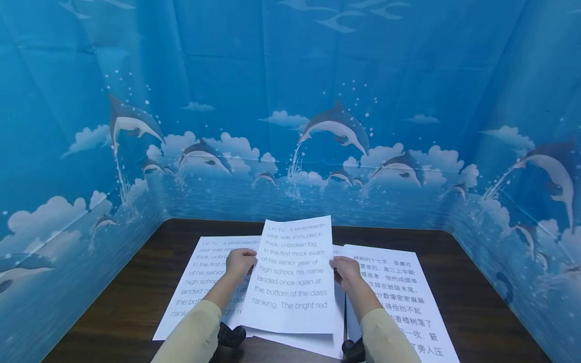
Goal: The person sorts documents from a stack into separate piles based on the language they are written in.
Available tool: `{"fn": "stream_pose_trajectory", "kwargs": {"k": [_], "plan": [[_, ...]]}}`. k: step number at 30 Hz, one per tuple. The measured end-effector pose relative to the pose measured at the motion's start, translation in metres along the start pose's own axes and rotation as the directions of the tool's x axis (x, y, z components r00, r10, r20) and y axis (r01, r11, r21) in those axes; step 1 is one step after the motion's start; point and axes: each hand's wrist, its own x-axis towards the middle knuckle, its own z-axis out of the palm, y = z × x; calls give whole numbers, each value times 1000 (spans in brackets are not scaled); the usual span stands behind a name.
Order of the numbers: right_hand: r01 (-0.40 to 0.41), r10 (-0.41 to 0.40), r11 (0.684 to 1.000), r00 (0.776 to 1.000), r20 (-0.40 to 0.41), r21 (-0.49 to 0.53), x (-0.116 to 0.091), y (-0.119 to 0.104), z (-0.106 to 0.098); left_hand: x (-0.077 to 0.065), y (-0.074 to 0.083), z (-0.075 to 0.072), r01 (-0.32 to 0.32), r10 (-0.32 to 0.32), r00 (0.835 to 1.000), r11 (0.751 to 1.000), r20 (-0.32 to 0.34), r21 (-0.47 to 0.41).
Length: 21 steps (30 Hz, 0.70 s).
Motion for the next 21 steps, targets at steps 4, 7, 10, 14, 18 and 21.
{"fn": "stream_pose_trajectory", "kwargs": {"k": [4, 7, 10, 14, 18, 21], "plan": [[0, 0, 1000, 1000, 16, 6, 0, -2, 5, 0, 0, -8, 22, -22, 1000, 1000, -10, -6], [-3, 3, 1000, 1000, 25, 0, 0, -2, 9, 0, -1, -14, 43, -43, 999, 999, -21, -11], [-8, 9, 1000, 999, 33, -7, 1, -3, 14, 1, -2, -20, 52, -52, 998, 999, -32, -7], [-15, 16, 1000, 999, 37, -14, -1, -3, 23, 1, -4, -29, 78, -78, 996, 997, -39, -13], [-12, 14, 999, 999, 52, -37, -4, -4, 35, 2, -7, -42, 93, -94, 994, 995, -49, -19], [-2, 6, 999, 998, 66, -53, -7, -7, 45, 2, -11, -53, 86, -87, 994, 996, -60, -15]]}}
